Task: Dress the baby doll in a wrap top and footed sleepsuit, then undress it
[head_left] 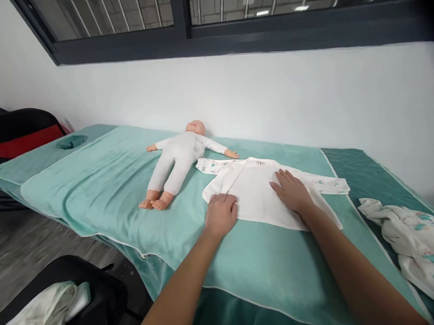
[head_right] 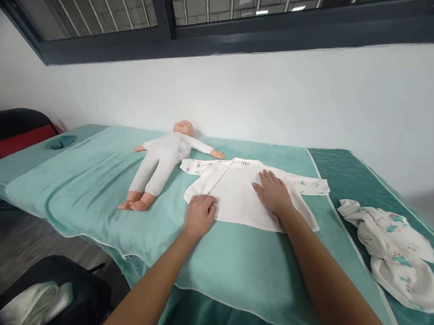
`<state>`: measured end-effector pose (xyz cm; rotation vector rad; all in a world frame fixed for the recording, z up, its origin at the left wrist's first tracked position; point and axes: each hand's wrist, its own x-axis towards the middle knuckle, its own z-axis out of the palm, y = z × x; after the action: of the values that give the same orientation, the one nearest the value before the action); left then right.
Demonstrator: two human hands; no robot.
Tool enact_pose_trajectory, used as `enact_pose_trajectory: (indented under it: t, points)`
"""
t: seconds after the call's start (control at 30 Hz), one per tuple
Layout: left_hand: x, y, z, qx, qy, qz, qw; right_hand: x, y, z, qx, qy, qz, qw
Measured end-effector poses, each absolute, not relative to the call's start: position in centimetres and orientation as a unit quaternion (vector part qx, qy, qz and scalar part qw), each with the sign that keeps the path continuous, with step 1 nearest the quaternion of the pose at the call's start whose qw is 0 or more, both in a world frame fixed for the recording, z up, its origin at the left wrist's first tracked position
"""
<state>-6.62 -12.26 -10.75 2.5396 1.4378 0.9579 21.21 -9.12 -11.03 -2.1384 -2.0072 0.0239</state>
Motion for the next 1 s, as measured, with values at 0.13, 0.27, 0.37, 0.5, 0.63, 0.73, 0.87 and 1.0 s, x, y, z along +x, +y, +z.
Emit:
enact_pose_trajectory:
  t: [0.13,0.27,0.37,0.5,0.63,0.73,0.87,1.0]
  points:
    - [-7.1,-12.5,-11.1,0.813,0.456,0.360,0.035,19.9,-13.6,-11.7,-0.713,-0.694,-0.020,0.096]
    - [-7.7,-12.8,-11.3,0.776,0.466,0.422,0.054,17.6,-19.9,-12.4,-0.692,-0.709,-0.065,0.120]
    - [-8.6,-13.8,-11.3,0.742,0.461,0.470,0.123,15.7,-24.3,-13.2,-0.670,-0.721,-0.083,0.155]
    - [-11.6,-15.7,-10.1,0.717,0.447,0.484,0.229,13.2,-27.1,-13.8,-0.648,-0.731,-0.083,0.198]
    - [-17.0,-16.4,-6.3,0.683,0.486,0.484,0.250,9.6,-24.5,-11.0,-0.608,-0.759,-0.029,0.231]
    - [-22.0,-14.1,-3.4,0.570,0.532,0.564,0.272,6.1,-18.4,-7.2,-0.588,-0.758,0.068,0.276]
    - [-27.7,-8.2,-3.0,0.464,0.567,0.616,0.290,1.8,-4.8,-3.8,-0.559,-0.721,0.160,0.378]
    - [-29.3,-2.7,-4.6,0.448,0.603,0.492,0.440,-0.5,9.6,-3.5,-0.619,-0.666,0.163,0.383]
